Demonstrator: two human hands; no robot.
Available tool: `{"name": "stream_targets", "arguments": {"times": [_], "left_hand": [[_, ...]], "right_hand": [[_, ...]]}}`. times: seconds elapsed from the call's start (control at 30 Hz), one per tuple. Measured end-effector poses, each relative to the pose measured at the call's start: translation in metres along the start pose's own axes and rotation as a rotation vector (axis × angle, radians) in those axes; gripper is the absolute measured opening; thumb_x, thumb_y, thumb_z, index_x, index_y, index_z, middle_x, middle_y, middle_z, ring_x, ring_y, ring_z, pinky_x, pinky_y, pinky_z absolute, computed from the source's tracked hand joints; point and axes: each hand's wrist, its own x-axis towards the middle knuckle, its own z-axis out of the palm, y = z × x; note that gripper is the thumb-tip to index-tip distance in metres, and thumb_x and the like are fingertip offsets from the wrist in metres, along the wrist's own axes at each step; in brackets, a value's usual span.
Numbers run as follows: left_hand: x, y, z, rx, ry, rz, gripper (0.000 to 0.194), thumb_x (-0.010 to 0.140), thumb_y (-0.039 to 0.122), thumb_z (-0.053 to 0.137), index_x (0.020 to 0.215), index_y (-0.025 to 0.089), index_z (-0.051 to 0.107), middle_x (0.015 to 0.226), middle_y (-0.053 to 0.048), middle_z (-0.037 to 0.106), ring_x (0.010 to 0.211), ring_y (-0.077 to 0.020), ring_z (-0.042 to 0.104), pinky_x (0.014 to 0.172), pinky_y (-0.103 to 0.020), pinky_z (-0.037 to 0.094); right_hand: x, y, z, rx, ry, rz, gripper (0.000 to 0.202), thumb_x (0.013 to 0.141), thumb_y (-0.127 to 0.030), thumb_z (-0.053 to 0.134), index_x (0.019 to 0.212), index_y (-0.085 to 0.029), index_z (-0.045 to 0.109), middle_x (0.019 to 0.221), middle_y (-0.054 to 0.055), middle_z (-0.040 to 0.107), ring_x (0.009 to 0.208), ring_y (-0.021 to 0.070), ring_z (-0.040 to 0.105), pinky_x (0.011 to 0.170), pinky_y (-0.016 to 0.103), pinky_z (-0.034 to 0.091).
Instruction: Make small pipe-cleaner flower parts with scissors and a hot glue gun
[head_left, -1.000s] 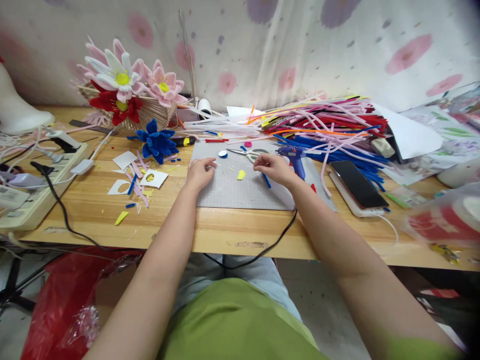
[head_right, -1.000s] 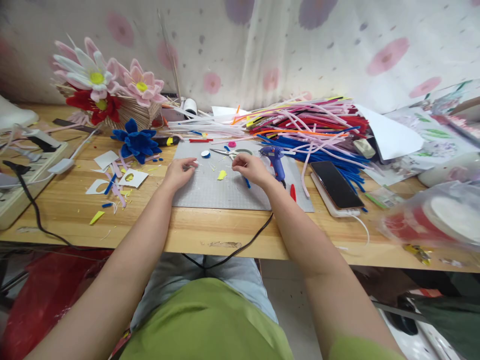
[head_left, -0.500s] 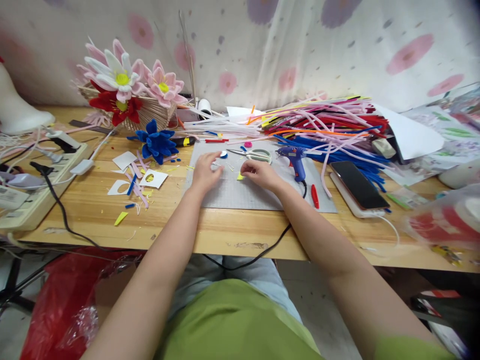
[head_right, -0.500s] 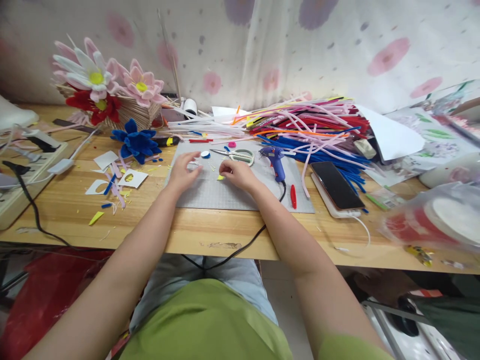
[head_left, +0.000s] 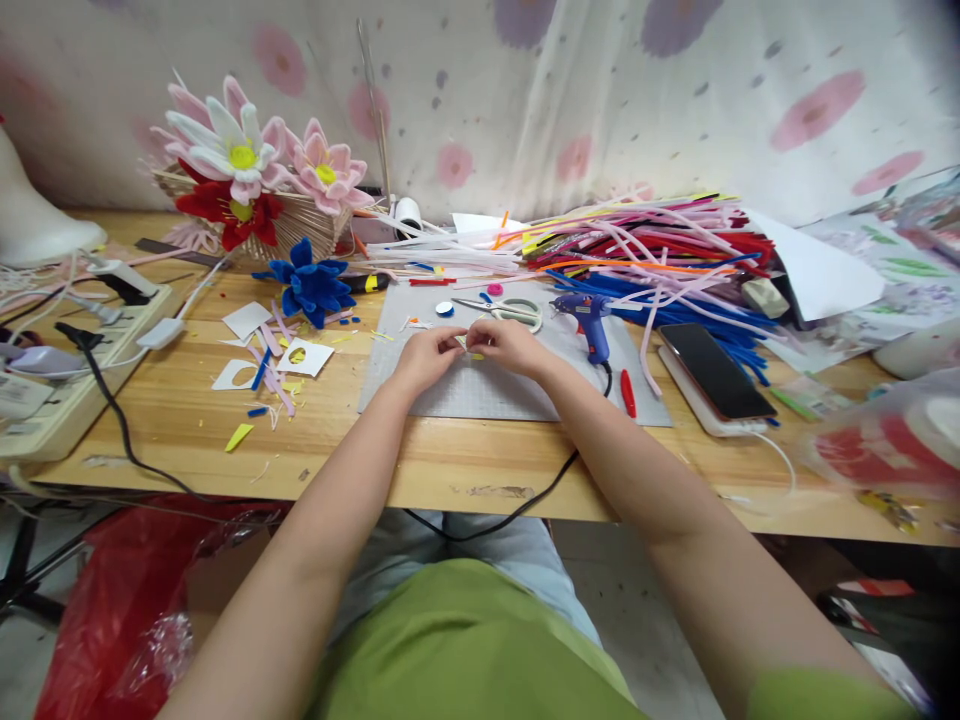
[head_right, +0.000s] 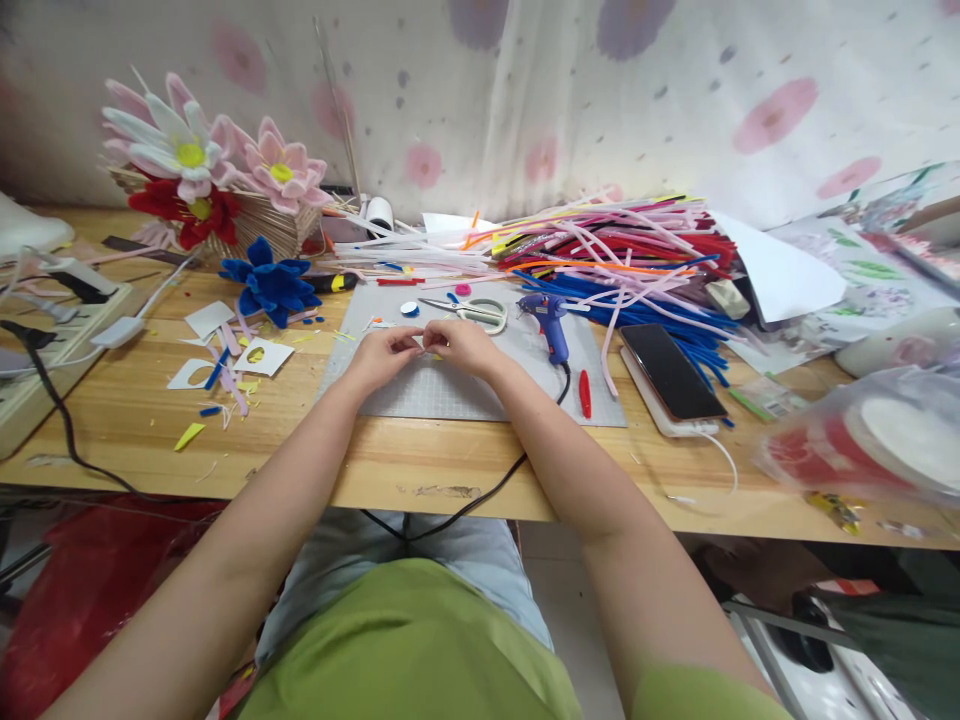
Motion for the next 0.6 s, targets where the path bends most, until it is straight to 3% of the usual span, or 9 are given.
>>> {"name": "stream_targets", "arguments": {"times": [0.17,0.3,0.37,0.47,0.53,0.6], "left_hand": [[0.001,-0.005,-0.001,-0.031,0.107,-0.039,0.040,0.072,0.017,0.060,0.112,0.018,0.064,0.083,-0.002,0.071,0.074,-0.0132,0.063,0.075,-0.026,0.048],[0.004,-0.010,-0.001,-0.083,0.167,-0.078,0.039,0.072,0.021,0.060,0.110,0.016,0.065,0.085,-0.004,0.071,0.078,-0.0141,0.064,0.077,-0.027,0.049],[0.005,-0.011,-0.001,-0.121,0.175,-0.107,0.039,0.072,0.022,0.060,0.110,0.016,0.065,0.085,-0.004,0.070,0.078,-0.0144,0.065,0.075,-0.027,0.050],[0.005,-0.010,0.001,-0.197,0.174,-0.154,0.041,0.072,0.022,0.060,0.112,0.015,0.063,0.086,-0.005,0.069,0.074,-0.0146,0.065,0.067,-0.026,0.052],[0.004,-0.006,0.003,-0.254,0.166,-0.189,0.043,0.072,0.021,0.060,0.114,0.015,0.061,0.087,-0.005,0.069,0.073,-0.0147,0.065,0.060,-0.024,0.051],[0.003,-0.003,0.005,-0.303,0.161,-0.221,0.045,0.072,0.020,0.059,0.116,0.014,0.059,0.087,-0.006,0.069,0.073,-0.0151,0.065,0.055,-0.023,0.051]], "right_hand": [[-0.005,0.001,-0.010,0.014,0.047,0.040,0.010,0.073,-0.018,0.054,0.078,-0.019,0.062,0.076,0.001,0.064,0.070,0.0127,0.055,0.066,0.024,0.037],[-0.033,0.012,-0.037,0.079,0.091,0.176,0.012,0.071,-0.027,0.060,0.079,-0.019,0.061,0.072,0.000,0.062,0.068,0.0122,0.054,0.064,0.025,0.038],[-0.056,0.024,-0.057,0.158,-0.001,0.292,0.022,0.068,-0.033,0.064,0.083,-0.018,0.060,0.067,0.000,0.060,0.061,0.0112,0.052,0.058,0.025,0.039],[-0.088,0.050,-0.083,0.194,-0.169,0.496,0.027,0.066,-0.043,0.067,0.074,-0.018,0.060,0.062,0.004,0.060,0.055,0.0125,0.051,0.052,0.028,0.039],[-0.098,0.068,-0.091,-0.015,-0.039,0.700,0.029,0.064,-0.045,0.069,0.065,-0.019,0.058,0.059,0.007,0.060,0.055,0.0155,0.052,0.054,0.033,0.040],[-0.097,0.082,-0.089,-0.224,0.227,0.809,0.037,0.058,-0.052,0.072,0.071,-0.020,0.057,0.067,0.008,0.061,0.061,0.0203,0.055,0.058,0.037,0.042]]}}
